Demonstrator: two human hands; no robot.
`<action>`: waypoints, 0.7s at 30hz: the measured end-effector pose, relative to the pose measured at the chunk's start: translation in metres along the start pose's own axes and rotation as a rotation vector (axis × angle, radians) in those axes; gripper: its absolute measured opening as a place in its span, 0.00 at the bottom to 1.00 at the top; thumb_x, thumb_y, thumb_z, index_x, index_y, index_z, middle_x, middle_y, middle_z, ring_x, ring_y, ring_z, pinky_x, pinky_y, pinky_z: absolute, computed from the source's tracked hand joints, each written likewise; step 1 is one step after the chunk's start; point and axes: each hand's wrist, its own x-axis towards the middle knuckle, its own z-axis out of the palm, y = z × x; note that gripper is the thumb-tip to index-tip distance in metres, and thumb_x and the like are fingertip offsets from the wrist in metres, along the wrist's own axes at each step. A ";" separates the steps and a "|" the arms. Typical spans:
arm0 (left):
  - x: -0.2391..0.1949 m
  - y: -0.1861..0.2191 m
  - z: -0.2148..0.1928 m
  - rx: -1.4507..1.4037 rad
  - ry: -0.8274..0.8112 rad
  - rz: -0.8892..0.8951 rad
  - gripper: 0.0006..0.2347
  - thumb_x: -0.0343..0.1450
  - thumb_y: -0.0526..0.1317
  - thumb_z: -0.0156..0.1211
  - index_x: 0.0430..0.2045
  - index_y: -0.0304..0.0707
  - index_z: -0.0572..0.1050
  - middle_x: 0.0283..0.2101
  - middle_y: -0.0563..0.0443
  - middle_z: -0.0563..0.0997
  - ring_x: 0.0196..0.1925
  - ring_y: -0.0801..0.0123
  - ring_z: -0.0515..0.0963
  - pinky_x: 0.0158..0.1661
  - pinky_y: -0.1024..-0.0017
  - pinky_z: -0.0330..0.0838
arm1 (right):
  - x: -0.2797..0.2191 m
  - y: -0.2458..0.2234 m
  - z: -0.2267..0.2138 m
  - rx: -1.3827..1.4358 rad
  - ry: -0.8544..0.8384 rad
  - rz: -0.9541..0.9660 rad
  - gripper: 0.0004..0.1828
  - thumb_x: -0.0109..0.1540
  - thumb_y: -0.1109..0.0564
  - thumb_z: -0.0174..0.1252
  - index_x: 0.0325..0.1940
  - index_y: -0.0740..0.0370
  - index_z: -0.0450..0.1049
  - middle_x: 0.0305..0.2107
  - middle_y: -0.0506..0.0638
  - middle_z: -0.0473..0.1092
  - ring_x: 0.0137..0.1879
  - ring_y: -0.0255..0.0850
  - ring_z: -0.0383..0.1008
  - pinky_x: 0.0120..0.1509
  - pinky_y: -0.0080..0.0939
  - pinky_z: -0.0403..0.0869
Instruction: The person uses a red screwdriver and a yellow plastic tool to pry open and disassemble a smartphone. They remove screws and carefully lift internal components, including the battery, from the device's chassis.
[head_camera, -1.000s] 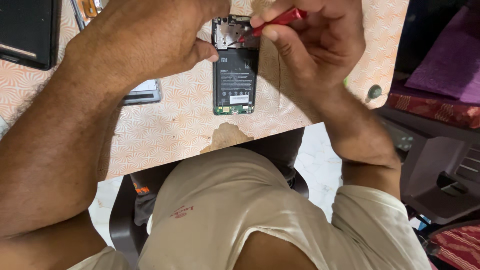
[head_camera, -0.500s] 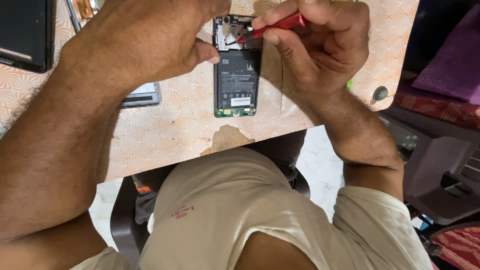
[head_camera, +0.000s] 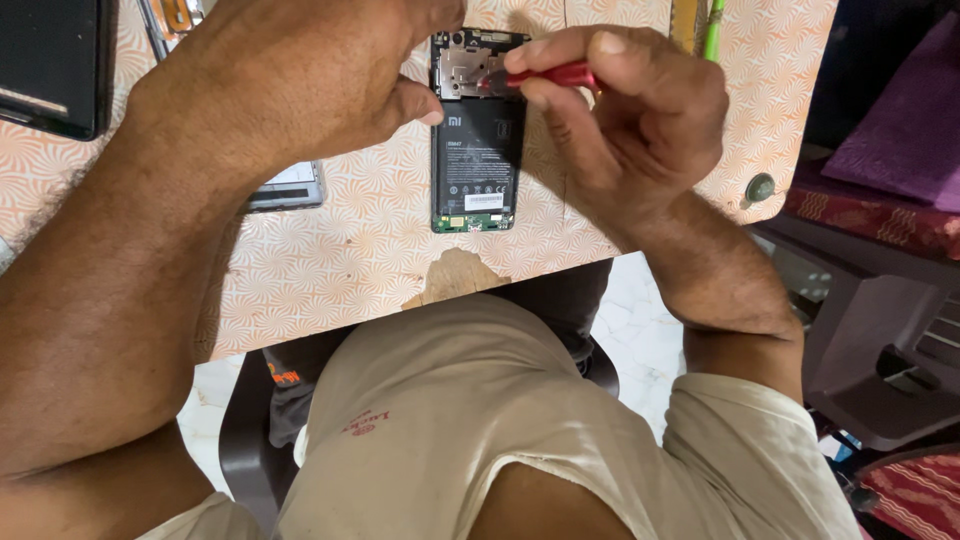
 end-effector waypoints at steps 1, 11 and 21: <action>0.000 0.000 0.000 0.015 -0.006 -0.004 0.18 0.63 0.42 0.79 0.38 0.28 0.79 0.30 0.37 0.81 0.33 0.49 0.83 0.32 0.55 0.75 | -0.002 0.001 0.001 0.010 0.011 0.046 0.31 0.68 0.78 0.59 0.68 0.59 0.56 0.49 0.65 0.67 0.52 0.48 0.80 0.55 0.44 0.85; 0.000 0.000 0.000 0.000 -0.010 -0.018 0.19 0.62 0.42 0.79 0.39 0.28 0.79 0.31 0.37 0.82 0.34 0.49 0.83 0.33 0.55 0.75 | -0.013 0.007 0.000 0.044 0.040 0.078 0.30 0.68 0.79 0.60 0.66 0.60 0.57 0.53 0.58 0.67 0.50 0.47 0.81 0.55 0.43 0.86; 0.000 0.000 0.001 0.015 -0.020 -0.029 0.19 0.63 0.43 0.78 0.39 0.29 0.78 0.31 0.38 0.82 0.34 0.51 0.83 0.33 0.57 0.75 | -0.007 0.009 0.001 0.063 0.045 0.025 0.29 0.66 0.80 0.60 0.65 0.62 0.58 0.52 0.61 0.67 0.52 0.49 0.81 0.54 0.44 0.87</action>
